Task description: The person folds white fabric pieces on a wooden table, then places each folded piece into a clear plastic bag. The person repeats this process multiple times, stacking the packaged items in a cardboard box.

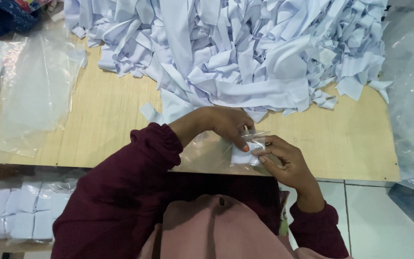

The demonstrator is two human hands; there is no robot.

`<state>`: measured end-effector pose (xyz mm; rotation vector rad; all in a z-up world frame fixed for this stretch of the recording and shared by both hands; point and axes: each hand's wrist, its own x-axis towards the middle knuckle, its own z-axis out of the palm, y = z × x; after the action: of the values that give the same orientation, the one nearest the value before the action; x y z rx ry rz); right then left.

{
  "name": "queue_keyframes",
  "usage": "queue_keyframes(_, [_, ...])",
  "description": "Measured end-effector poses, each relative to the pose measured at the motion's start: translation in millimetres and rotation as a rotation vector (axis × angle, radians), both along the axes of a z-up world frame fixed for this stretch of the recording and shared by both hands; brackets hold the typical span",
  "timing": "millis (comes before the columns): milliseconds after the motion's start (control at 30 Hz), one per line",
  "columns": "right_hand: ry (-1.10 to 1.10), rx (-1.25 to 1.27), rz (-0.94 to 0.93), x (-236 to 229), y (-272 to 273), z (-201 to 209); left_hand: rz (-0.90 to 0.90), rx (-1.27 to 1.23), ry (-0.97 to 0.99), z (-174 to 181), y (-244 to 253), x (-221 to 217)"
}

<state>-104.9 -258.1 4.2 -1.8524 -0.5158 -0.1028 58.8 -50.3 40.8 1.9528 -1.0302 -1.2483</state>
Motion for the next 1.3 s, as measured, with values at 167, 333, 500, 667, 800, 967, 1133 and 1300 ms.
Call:
queue_keyframes(167, [0.136,0.053,-0.186,2.2,9.5,4.5,0.098,-0.036,0.082,0.7,-4.2,-2.9])
queue_keyframes(333, [0.197,0.067,-0.356,0.8,12.2,-8.1,0.159,-0.094,0.089,-19.4,-10.7,-1.2])
queue_keyframes(500, [-0.048,-0.215,-0.638,2.1,29.4,12.7,0.323,-0.118,0.069,-23.3,-10.7,-12.2])
queue_keyframes(667, [0.140,-0.180,-0.675,2.9,29.1,-4.0,0.407,-0.108,0.089,-47.9,-18.3,-9.8])
queue_keyframes(800, [0.251,-0.163,-0.609,4.1,18.9,-14.8,0.407,-0.092,0.043,-66.6,-28.3,-6.6])
queue_keyframes(967, [0.246,-0.192,-0.546,6.7,8.8,-30.9,0.448,-0.146,0.016,-58.1,-33.1,-13.7])
queue_keyframes(1133, [0.247,-0.239,-0.558,10.6,3.9,-44.8,0.443,-0.175,0.069,-14.8,-20.5,-14.8])
queue_keyframes(1300, [0.156,-0.272,-0.579,6.4,-0.3,-48.2,0.213,0.088,-0.202,-9.6,8.3,-10.5])
